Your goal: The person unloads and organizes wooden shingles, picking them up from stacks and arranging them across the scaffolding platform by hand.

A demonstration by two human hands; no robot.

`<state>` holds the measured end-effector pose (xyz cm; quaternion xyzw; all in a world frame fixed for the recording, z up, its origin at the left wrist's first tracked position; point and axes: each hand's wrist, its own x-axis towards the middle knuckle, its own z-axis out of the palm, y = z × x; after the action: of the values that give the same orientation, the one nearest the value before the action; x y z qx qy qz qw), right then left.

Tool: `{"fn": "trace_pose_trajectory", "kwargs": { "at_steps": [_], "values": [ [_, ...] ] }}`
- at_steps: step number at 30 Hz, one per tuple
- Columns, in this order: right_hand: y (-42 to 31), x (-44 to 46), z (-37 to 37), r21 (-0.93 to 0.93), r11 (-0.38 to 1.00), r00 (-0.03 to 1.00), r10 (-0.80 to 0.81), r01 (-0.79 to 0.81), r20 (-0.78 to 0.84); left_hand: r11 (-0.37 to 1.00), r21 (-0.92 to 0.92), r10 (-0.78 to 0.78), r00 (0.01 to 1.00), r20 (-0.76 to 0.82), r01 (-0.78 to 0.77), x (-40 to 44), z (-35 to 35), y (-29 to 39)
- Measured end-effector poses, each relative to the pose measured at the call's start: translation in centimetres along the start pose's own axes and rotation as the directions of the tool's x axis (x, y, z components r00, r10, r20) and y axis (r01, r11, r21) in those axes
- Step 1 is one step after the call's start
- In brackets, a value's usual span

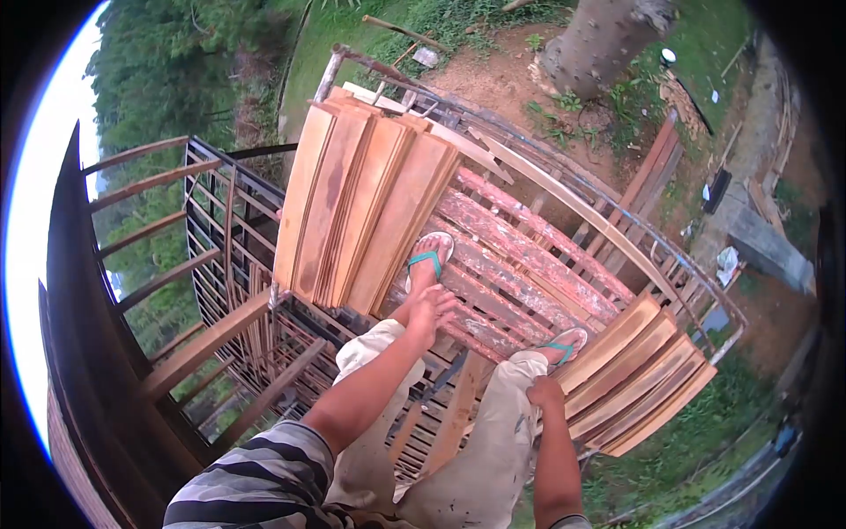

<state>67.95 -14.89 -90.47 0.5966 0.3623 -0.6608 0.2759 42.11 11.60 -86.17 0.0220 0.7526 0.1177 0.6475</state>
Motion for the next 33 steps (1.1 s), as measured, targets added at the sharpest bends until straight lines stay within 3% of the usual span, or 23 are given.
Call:
{"fn": "trace_pose_trajectory", "kwargs": {
  "at_steps": [3, 4, 5, 6, 7, 8, 9, 10, 12, 14, 17, 18, 22, 26, 29, 33],
  "values": [
    [-8.2, 0.1, -9.2, 0.020, 1.000, 0.946, 0.012, -0.005, -0.323, 0.944, -0.288, 0.050, 0.935, -0.352, -0.159, 5.7, -8.4, 1.4],
    [-11.7, 0.7, -12.5, 0.046, 0.992, 0.885, -0.081, 0.115, -0.458, 0.897, -0.384, 0.004, 0.875, -0.483, -0.217, 7.9, -11.7, 1.2],
    [-15.5, 2.0, -15.4, 0.007, 0.978, 0.771, -0.161, 0.210, -0.616, 0.877, -0.391, 0.001, 0.814, -0.581, -0.281, 9.8, -15.2, 0.5],
    [-19.5, 3.1, -18.9, -0.035, 0.963, 0.707, -0.221, 0.268, -0.672, 0.872, -0.354, 0.014, 0.739, -0.674, -0.339, 10.5, -18.0, -0.1],
    [-22.7, 6.1, -21.8, -0.066, 0.944, 0.636, -0.267, 0.322, -0.724, 0.886, -0.348, -0.103, 0.601, -0.793, -0.307, 12.0, -21.1, -0.5],
    [-28.0, 5.9, -25.3, -0.102, 0.928, 0.551, -0.299, 0.358, -0.780, 0.924, -0.197, -0.027, 0.456, -0.889, -0.329, 16.8, -27.1, -5.5],
    [-31.6, 7.5, -28.5, -0.125, 0.925, 0.548, -0.318, 0.359, -0.774, 0.944, -0.285, -0.160, 0.523, -0.837, -0.168, 15.7, -29.5, -5.6],
    [-35.0, 9.6, -30.8, -0.138, 0.898, 0.461, -0.341, 0.419, -0.819, 0.947, -0.264, -0.140, 0.507, -0.851, -0.182, 15.0, -30.8, -6.1],
    [-39.1, 14.5, -34.5, -0.262, 0.873, 0.362, -0.420, 0.412, -0.832, 0.877, -0.471, -0.275, 0.707, -0.651, -0.093, 15.2, -33.5, -7.7],
    [-43.2, 14.5, -36.4, -0.156, 0.947, 0.593, -0.299, 0.281, -0.748, 0.875, -0.482, -0.294, 0.748, -0.595, -0.040, 15.4, -32.8, -7.9],
    [-44.4, 14.2, -35.3, -0.228, 0.963, 0.566, -0.267, 0.142, -0.780, 0.782, -0.620, -0.274, 0.855, -0.440, -0.068, 18.0, -31.1, -7.7],
    [-44.2, 13.7, -35.0, -0.221, 0.959, 0.561, -0.284, 0.178, -0.778, 0.724, -0.684, -0.250, 0.890, -0.381, -0.089, 18.3, -30.5, -8.0],
    [-42.0, 12.7, -33.6, -0.206, 0.944, 0.525, -0.316, 0.259, -0.790, 0.765, -0.633, -0.226, 0.870, -0.439, -0.121, 17.8, -29.4, -7.6],
    [-40.8, 11.9, -33.1, -0.131, 0.951, 0.520, -0.265, 0.280, -0.812, 0.773, -0.630, -0.208, 0.911, -0.357, -0.070, 17.3, -30.4, -7.0],
    [-40.1, 10.9, -33.0, -0.170, 0.901, 0.440, -0.352, 0.400, -0.826, 0.769, -0.633, -0.201, 0.907, -0.370, -0.088, 16.7, -30.8, -7.8],
    [-39.0, 9.6, -34.2, -0.021, 0.855, 0.551, -0.352, 0.518, -0.757, 0.801, -0.597, -0.233, 0.890, -0.393, -0.054, 14.6, -30.1, -6.8]
  ]
}}
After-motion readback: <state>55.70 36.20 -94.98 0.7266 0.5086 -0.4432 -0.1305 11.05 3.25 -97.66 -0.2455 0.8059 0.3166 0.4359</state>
